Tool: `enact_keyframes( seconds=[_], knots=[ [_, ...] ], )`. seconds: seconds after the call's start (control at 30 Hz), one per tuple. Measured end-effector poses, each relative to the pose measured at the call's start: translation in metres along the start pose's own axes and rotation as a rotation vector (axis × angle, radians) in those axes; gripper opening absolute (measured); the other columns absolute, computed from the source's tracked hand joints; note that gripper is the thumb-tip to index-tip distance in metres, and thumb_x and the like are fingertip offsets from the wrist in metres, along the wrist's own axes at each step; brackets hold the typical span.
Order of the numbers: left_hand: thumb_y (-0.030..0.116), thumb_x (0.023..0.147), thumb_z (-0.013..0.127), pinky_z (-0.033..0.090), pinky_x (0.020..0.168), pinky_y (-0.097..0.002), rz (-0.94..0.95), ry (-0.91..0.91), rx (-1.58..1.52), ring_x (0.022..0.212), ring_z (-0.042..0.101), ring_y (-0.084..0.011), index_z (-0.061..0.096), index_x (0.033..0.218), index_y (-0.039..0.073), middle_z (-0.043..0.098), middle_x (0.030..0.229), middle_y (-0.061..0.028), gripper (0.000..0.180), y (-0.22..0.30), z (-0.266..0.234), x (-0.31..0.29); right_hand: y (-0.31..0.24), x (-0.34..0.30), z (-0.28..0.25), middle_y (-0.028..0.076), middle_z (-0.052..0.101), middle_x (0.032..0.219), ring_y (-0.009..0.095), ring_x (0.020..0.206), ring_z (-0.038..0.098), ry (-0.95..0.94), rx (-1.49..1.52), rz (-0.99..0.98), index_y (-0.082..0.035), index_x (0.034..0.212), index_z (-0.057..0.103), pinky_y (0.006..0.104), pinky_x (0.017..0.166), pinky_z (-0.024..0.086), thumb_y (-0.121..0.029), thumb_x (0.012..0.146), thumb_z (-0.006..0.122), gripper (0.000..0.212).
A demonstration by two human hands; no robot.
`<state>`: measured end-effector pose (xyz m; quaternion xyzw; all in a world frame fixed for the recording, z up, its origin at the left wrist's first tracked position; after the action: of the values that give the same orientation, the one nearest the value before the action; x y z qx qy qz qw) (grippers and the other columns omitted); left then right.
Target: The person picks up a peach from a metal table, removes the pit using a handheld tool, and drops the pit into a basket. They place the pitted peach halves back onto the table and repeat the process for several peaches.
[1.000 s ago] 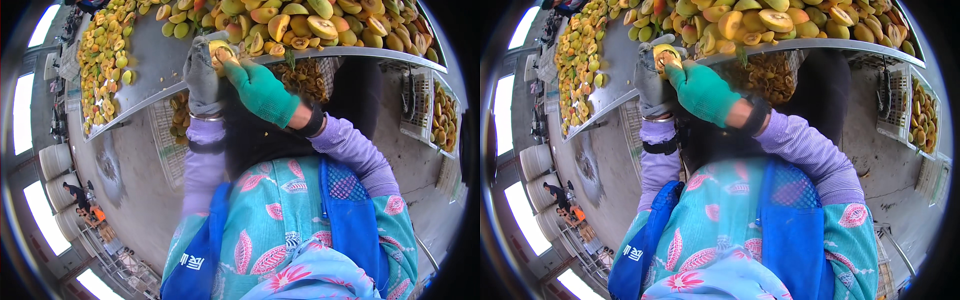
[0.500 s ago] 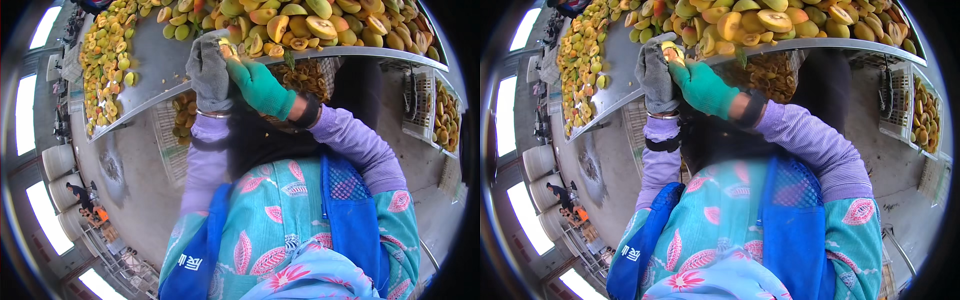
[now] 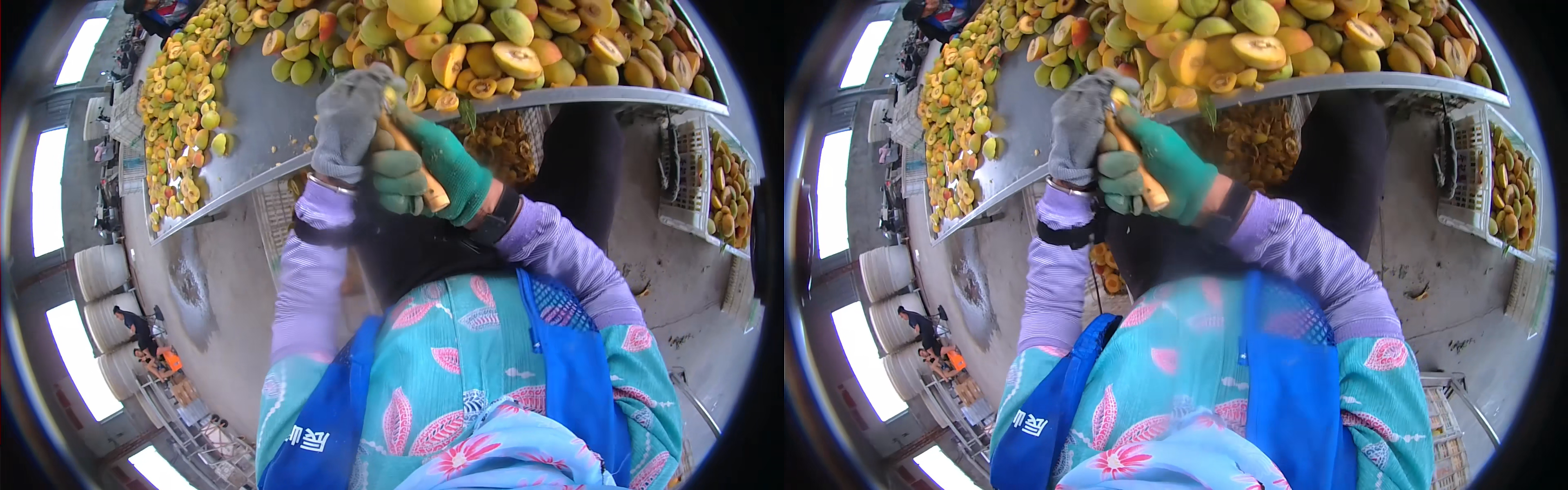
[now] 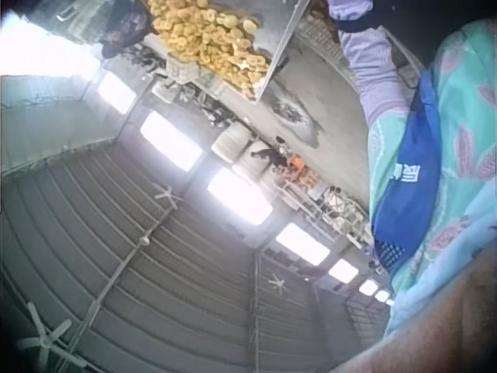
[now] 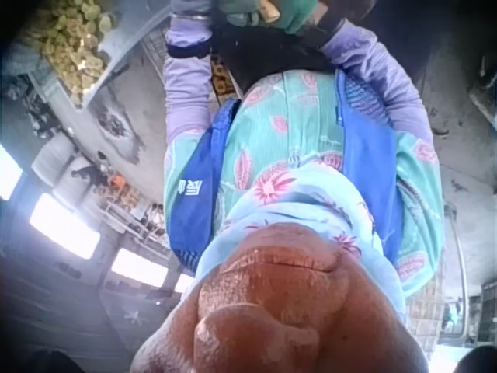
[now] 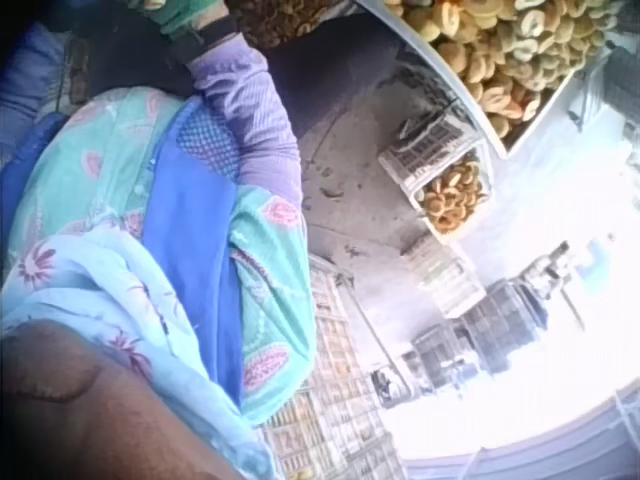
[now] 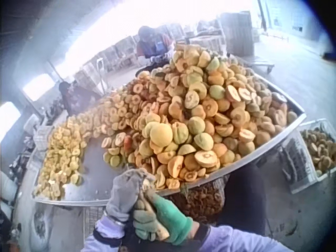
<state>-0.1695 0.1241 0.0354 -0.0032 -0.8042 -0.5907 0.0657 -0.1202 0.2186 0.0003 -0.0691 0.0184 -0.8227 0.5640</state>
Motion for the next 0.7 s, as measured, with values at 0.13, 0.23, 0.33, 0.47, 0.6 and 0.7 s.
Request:
enact_keyframes(
  seconds=[0.13, 0.23, 0.33, 0.47, 0.6, 0.7],
  knots=[
    [0.017, 0.095, 0.049, 0.049, 0.073, -0.0268, 0.336, -0.353, 0.304, 0.078, 0.061, -0.0147, 0.065, 0.091, 0.0, 0.066, 0.083, -0.0082, 0.023, 0.014, 0.01, 0.01, 0.002, -0.005, -0.007, -0.006, 0.038, 0.057, 0.008, 0.041, 0.036, -0.01, 0.107, 0.009, -0.017, 0.089, 0.047, 0.0265, 0.045, 0.036, -0.051, 0.099, 0.03, 0.04],
    [0.015, 0.096, 0.048, 0.049, 0.072, -0.027, -0.148, -0.314, -0.153, 0.077, 0.061, -0.0147, 0.066, 0.09, -0.001, 0.066, 0.083, -0.0088, 0.025, 0.005, 0.012, 0.007, 0.006, -0.007, 0.002, -0.007, 0.038, 0.058, 0.008, 0.042, 0.036, 0.186, -0.039, -0.064, -0.018, 0.086, 0.045, 0.0236, 0.041, 0.033, -0.057, 0.096, 0.036, 0.04],
    [0.018, 0.095, 0.052, 0.047, 0.069, -0.0254, -0.075, 0.057, -0.24, 0.073, 0.058, -0.0129, 0.065, 0.088, -0.001, 0.064, 0.083, -0.006, 0.025, -0.023, 0.014, 0.008, -0.011, -0.007, -0.004, -0.007, 0.038, 0.057, 0.008, 0.042, 0.036, 0.562, -0.434, -0.138, -0.018, 0.085, 0.045, 0.0239, 0.039, 0.032, -0.059, 0.094, 0.038, 0.042],
    [0.009, 0.093, 0.051, 0.049, 0.075, -0.0288, -0.08, -0.174, -0.191, 0.078, 0.062, -0.0161, 0.066, 0.095, 0.003, 0.066, 0.09, -0.0086, 0.016, -0.016, 0.009, 0.005, 0.0, -0.007, -0.001, -0.008, 0.037, 0.055, 0.008, 0.04, 0.035, 0.33, -0.123, 0.053, -0.018, 0.085, 0.044, 0.0239, 0.038, 0.031, -0.061, 0.093, 0.038, 0.044],
    [0.012, 0.093, 0.053, 0.046, 0.087, -0.0281, 0.651, -0.415, 0.819, 0.091, 0.062, -0.0189, 0.065, 0.107, 0.006, 0.064, 0.101, -0.012, 0.02, 0.002, -0.002, 0.006, 0.005, -0.004, -0.01, -0.006, 0.036, 0.055, 0.01, 0.041, 0.034, 0.25, -0.036, 0.112, -0.02, 0.082, 0.044, 0.0256, 0.038, 0.029, -0.06, 0.093, 0.037, 0.042],
    [0.006, 0.089, 0.053, 0.05, 0.074, -0.0269, 0.421, -0.267, 0.298, 0.078, 0.062, -0.0182, 0.064, 0.098, 0.004, 0.067, 0.089, -0.0091, 0.015, 0.003, -0.003, 0.014, 0.009, 0.01, -0.001, -0.006, 0.038, 0.055, 0.009, 0.039, 0.035, 0.352, -0.087, 0.0, -0.019, 0.082, 0.044, 0.0237, 0.036, 0.03, -0.061, 0.093, 0.039, 0.044]
  ],
)
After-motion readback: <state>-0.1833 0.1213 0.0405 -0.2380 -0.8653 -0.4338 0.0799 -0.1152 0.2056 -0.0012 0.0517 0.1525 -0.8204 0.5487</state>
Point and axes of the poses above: each hand's wrist, its own x-axis towards the middle knuckle, its own z-axis out of the palm, y = z × x, the point moved 5 cm from there along x, towards the middle knuckle
